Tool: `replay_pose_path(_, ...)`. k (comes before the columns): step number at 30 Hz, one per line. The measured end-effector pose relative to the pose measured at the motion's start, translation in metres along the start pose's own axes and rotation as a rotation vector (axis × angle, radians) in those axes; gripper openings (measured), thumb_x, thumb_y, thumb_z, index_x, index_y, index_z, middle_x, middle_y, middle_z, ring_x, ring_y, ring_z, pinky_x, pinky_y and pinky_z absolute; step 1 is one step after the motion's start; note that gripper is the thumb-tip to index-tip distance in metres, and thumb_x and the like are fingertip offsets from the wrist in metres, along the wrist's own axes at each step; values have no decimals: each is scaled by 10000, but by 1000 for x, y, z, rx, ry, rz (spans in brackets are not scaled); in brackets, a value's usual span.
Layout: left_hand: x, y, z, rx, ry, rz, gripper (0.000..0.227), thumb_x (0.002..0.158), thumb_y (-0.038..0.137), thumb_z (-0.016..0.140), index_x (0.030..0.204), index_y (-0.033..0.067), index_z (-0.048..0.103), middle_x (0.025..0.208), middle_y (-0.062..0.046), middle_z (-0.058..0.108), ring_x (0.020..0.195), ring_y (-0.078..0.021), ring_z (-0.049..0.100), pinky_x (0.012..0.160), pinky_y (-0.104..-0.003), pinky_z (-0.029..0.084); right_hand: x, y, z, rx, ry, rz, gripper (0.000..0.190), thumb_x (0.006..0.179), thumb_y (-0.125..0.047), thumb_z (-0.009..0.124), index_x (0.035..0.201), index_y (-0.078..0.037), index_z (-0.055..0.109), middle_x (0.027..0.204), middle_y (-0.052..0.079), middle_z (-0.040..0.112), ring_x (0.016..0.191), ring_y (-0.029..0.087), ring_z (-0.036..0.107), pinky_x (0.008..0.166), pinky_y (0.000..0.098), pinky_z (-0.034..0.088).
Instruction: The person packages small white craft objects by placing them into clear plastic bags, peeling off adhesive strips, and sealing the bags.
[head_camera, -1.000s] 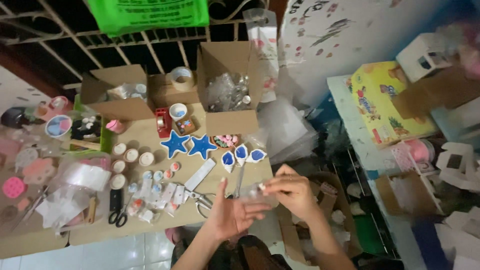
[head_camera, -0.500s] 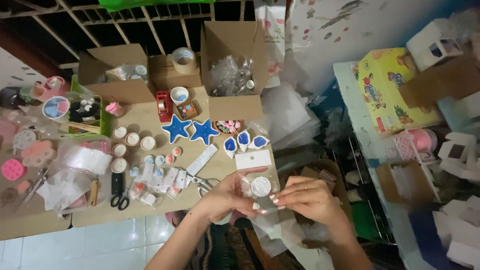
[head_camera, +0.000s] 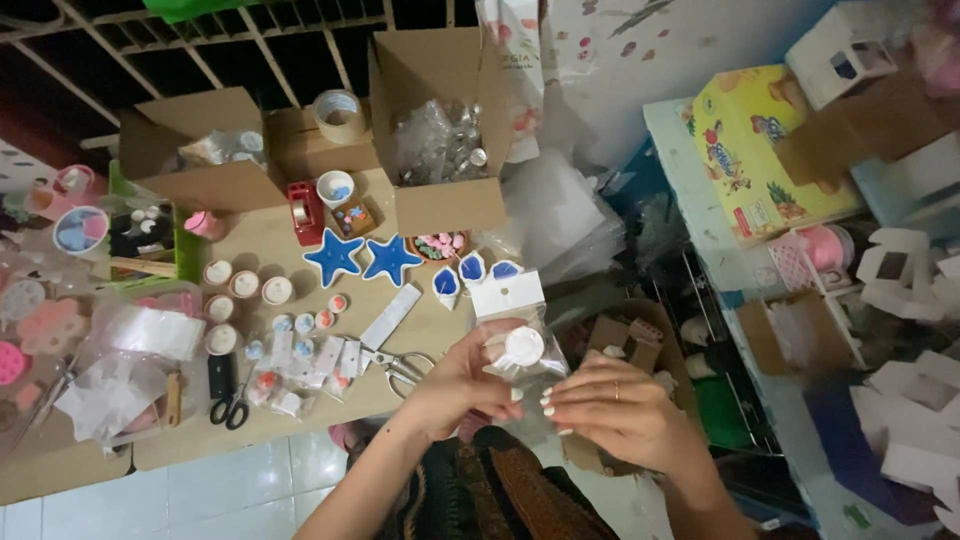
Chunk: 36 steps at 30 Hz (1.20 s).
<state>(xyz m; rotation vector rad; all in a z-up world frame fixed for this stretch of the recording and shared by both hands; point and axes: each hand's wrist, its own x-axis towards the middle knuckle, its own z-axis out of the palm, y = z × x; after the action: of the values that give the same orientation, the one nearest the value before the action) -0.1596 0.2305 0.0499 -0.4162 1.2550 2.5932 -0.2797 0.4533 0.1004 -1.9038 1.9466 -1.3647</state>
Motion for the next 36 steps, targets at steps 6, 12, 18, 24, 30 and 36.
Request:
replay_pose_path(6, 5, -15, 7, 152, -40, 131, 743, 802, -128, 673, 1485, 92, 480, 1101, -123, 699, 860, -151, 694, 690, -265, 580, 6, 4, -4, 57, 12, 194, 201, 763, -28, 836, 961, -52, 811, 851, 43, 789, 825, 168, 774, 743, 338, 580)
replay_pose_path(12, 22, -43, 11, 281, 59, 225, 600, 833, -114, 665, 1402, 47, 562, 1157, -63, 683, 1008, -136, 675, 774, -274, 567, 32, -8, -16, 127, 38, 260, 147, 770, 1, 806, 911, -24, 772, 845, 65, 764, 780, 163, 717, 689, 303, 553)
replay_pose_path(18, 22, -36, 22, 15, 51, 110, 578, 797, -118, 690, 1340, 24, 552, 1188, -50, 697, 1072, -149, 680, 895, -312, 574, 20, 12, -14, 184, 2, 652, 123, 840, -53, 773, 950, 1, 781, 829, 44, 783, 679, 117, 679, 577, 276, 529)
replay_pose_path(24, 33, -53, 17, 36, 119, 233, 461, 885, -138, 661, 1330, -20, 629, 1235, -122, 732, 1106, -188, 691, 958, -328, 569, 13, 19, -6, 476, 85, 715, 94, 929, -57, 698, 987, 16, 713, 864, 43, 776, 763, 99, 763, 662, 253, 625)
replay_pose_path(30, 30, -44, 40, 28, 103, 216, 460, 837, -142, 642, 1262, 34, 621, 1206, -49, 733, 1094, -143, 706, 954, -302, 584, 27, 4, -1, 106, 172, 439, 107, 865, -28, 747, 950, 24, 710, 972, 78, 743, 849, 133, 701, 721, 272, 561)
replay_pose_path(36, 41, -89, 7, -53, 139, 119, 313, 917, 19, 661, 1227, -2, 699, 988, -47, 700, 847, -103, 628, 743, -250, 498, 17, 11, 16, 106, 245, 509, 80, 830, 4, 738, 903, 21, 711, 956, 83, 742, 904, 162, 698, 782, 296, 546)
